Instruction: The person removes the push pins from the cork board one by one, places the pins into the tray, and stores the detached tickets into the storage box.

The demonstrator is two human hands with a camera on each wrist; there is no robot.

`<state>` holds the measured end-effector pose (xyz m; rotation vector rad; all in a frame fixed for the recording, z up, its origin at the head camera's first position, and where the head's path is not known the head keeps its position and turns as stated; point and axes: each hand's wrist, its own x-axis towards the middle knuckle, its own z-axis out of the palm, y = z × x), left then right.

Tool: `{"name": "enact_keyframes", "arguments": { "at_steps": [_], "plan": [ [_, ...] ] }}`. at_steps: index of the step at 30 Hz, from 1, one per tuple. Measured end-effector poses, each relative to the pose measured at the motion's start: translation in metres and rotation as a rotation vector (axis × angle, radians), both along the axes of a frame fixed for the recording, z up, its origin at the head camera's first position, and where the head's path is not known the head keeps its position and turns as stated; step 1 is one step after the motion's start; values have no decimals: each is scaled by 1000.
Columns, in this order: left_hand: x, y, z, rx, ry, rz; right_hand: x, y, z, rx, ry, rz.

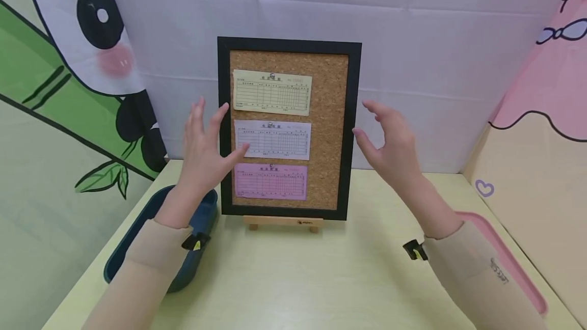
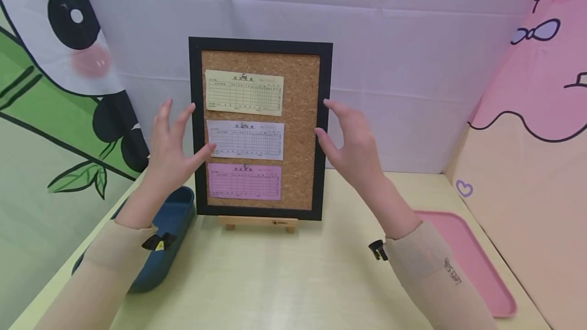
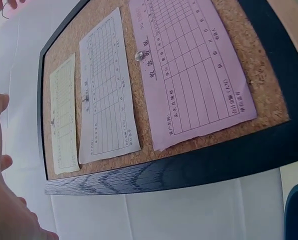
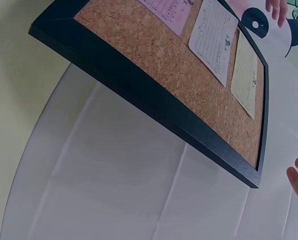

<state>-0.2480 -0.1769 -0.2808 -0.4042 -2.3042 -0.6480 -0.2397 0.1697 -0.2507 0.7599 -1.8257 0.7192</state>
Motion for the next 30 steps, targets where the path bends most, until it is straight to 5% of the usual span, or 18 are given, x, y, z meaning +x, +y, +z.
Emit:
{"name": "enact_keyframes", "arguments": {
  "at_steps": [13, 21, 26, 30],
  "plan": [
    [-46, 12, 17, 192, 4, -75, -47, -45, 26, 9, 38, 124],
    [-72, 12, 24, 342, -87, -114, -67, -75, 35, -62, 4, 182],
    [-86, 12, 33, 403, -119, -117, -80, -93, 34, -74, -59, 178],
    [-96, 13, 40, 416, -138, -118, -91, -107, 30, -78, -195, 153]
  ]
}}
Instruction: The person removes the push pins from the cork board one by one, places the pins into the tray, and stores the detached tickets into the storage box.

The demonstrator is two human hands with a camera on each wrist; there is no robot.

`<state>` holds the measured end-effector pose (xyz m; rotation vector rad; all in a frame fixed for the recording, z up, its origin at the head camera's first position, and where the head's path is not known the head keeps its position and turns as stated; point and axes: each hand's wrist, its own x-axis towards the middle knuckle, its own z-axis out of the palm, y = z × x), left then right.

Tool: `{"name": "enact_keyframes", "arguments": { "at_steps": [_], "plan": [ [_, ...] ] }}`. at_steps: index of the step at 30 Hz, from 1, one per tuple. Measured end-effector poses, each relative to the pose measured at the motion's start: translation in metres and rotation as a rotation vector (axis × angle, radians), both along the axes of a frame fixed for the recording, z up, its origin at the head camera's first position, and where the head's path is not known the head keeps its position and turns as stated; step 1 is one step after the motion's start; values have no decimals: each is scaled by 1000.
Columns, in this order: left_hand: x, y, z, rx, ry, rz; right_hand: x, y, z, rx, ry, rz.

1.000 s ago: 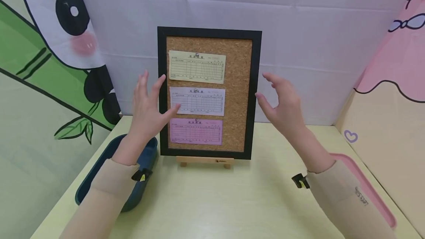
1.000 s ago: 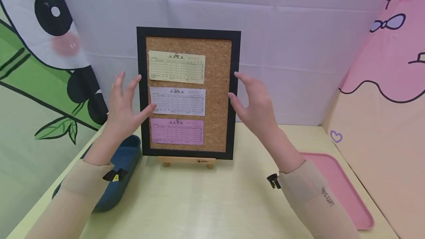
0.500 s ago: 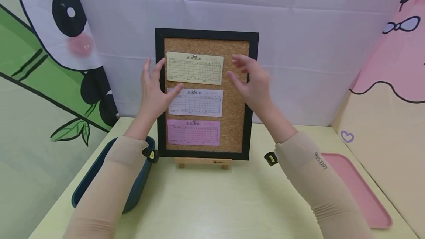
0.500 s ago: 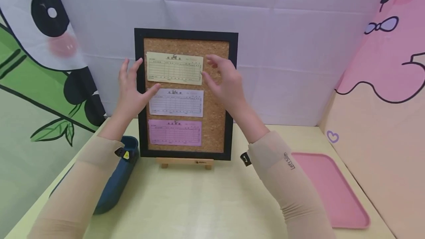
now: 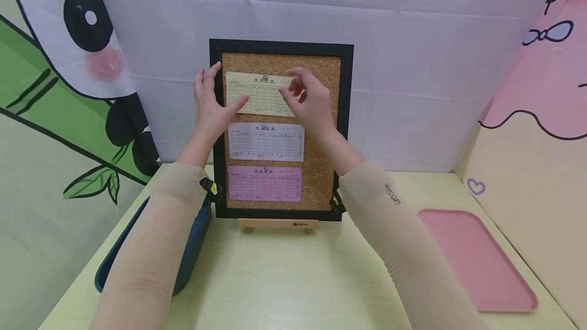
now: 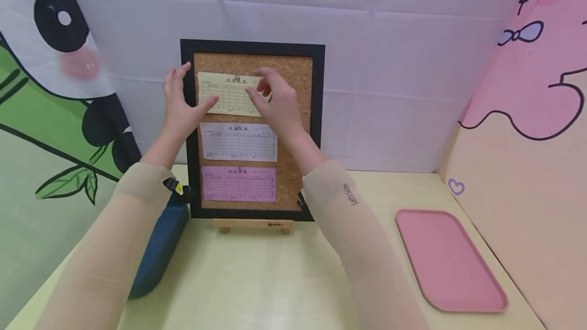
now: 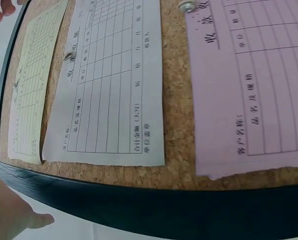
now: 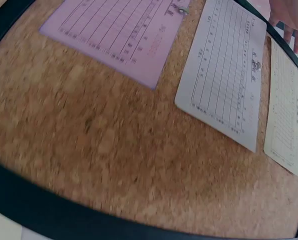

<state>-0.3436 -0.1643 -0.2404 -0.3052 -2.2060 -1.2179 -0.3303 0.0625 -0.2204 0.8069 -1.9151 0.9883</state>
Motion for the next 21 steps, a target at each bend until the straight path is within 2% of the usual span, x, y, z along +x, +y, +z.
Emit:
{"name": "enact_keyframes", "arguments": {
  "at_steps": [3, 5, 14, 21],
  "plan": [
    [-5, 0, 4, 4, -20, 6, -6, -8, 0, -1, -99, -24],
    [-9, 0, 7, 3, -25, 9, -10, -12, 2, -10, -134, -38],
    [-18, -5, 7, -33, -75, -8, -19, -21, 7, -5, -237, -64],
    [-24, -6, 8, -46, -43, -5, -23, -19, 3, -16, -296, -32]
  ]
}}
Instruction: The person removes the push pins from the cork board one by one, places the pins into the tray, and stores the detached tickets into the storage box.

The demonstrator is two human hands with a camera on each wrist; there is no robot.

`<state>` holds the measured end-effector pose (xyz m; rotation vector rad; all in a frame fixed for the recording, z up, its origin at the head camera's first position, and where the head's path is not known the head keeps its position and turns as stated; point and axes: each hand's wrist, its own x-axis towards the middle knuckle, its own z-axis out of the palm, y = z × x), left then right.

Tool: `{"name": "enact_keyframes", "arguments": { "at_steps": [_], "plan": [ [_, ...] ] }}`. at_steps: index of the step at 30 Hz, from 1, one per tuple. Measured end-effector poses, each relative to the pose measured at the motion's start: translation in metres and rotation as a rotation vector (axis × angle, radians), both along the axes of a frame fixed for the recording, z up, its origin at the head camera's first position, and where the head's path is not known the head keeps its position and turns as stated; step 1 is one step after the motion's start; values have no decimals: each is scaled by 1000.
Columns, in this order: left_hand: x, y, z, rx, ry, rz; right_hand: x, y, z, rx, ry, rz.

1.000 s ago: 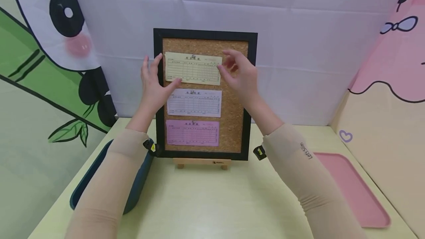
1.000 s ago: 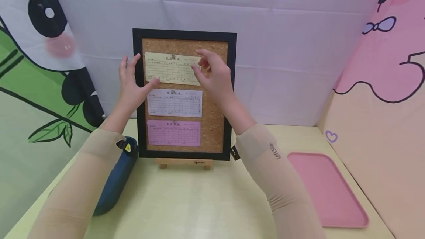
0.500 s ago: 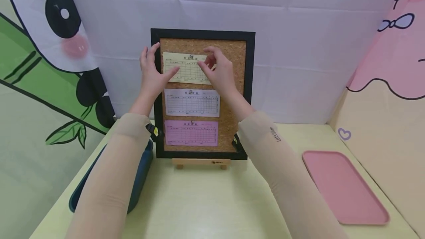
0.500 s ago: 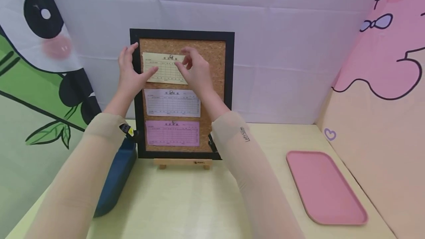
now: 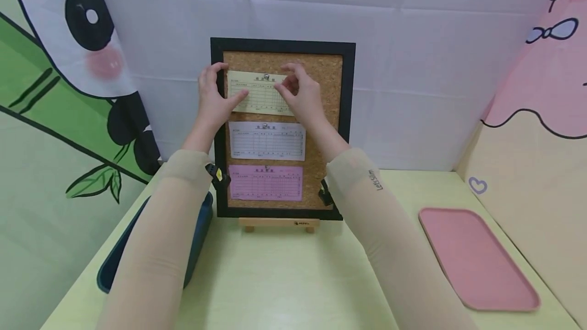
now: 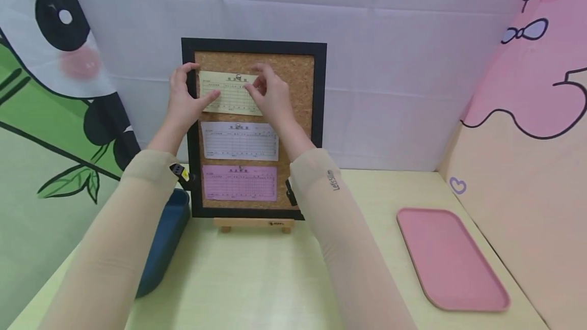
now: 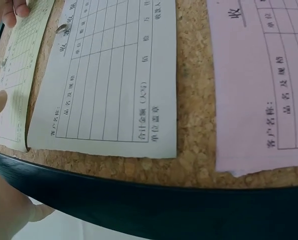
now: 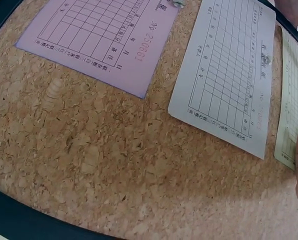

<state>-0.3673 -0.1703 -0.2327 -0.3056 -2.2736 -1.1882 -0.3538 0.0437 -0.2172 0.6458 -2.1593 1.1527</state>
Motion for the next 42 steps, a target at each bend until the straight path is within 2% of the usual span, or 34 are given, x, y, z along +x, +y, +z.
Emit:
{"name": "enact_keyframes", "arguments": {
  "at_steps": [10, 15, 23, 33, 38, 42],
  "plan": [
    [-2, 0, 4, 7, -63, 5, -1, -4, 4, 86, 4, -53],
    [-3, 0, 5, 23, -49, 4, -5, -8, 7, 161, -13, -110],
    [-7, -2, 2, 2, 17, 23, -13, -15, 9, 235, -18, -154],
    [-6, -2, 3, -4, -1, 32, -10, -19, 18, 358, -87, -224],
    [-5, -3, 5, 14, -38, 30, -9, -18, 20, 385, -97, -237],
    [-6, -4, 4, 40, -41, 13, -9, -19, 18, 387, -107, -243]
  ]
}}
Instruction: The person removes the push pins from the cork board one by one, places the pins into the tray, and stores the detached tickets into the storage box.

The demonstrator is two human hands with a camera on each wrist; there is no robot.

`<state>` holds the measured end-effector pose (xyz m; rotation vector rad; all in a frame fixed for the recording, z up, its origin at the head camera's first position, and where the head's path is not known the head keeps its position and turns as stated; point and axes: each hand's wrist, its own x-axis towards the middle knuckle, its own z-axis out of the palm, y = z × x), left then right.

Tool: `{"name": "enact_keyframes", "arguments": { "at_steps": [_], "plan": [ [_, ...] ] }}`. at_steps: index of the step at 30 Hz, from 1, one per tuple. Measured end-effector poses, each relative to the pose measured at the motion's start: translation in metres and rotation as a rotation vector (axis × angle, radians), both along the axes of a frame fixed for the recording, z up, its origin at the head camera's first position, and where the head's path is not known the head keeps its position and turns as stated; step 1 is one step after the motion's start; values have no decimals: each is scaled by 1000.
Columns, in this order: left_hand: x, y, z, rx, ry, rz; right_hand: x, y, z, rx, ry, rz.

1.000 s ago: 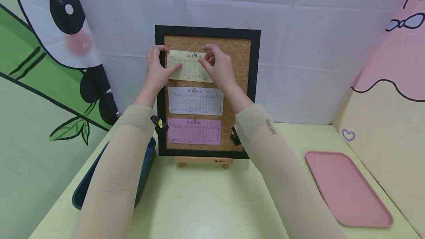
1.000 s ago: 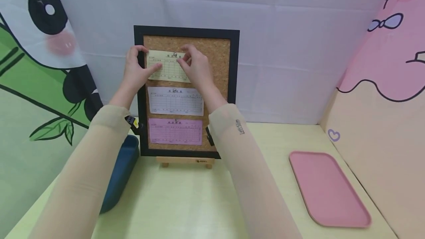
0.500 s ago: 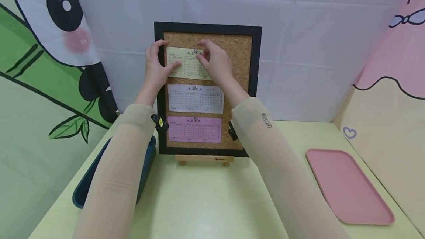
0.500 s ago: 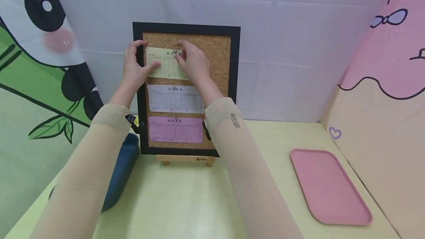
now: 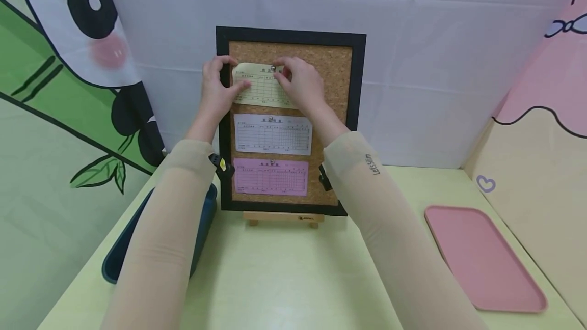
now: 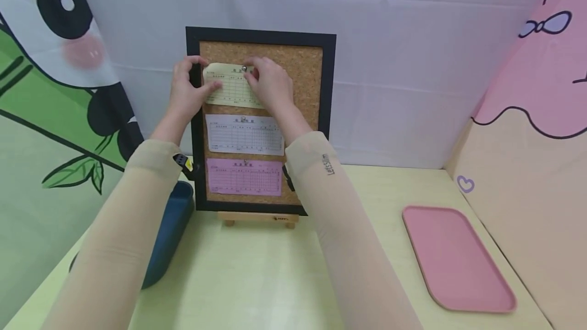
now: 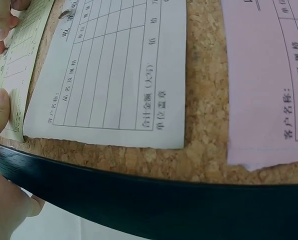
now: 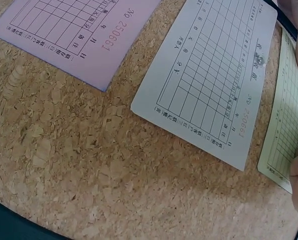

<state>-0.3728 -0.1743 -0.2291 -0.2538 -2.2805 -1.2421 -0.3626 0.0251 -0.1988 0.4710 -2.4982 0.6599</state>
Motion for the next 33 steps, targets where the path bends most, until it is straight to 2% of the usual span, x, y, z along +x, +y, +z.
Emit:
{"name": "enact_keyframes", "arguments": {
  "at_steps": [13, 25, 28, 33],
  "plan": [
    [-3, 2, -11, 53, -21, -15, -3, -2, -7, -24, 22, -45],
    [-6, 3, -13, 118, 106, -9, -2, -14, 3, -39, 50, -153],
    [-6, 4, -11, 132, 115, -11, -3, -16, 5, -22, 53, -179],
    [-4, 4, -11, 148, 88, -5, -3, -20, 8, 29, 48, -211]
  ]
}}
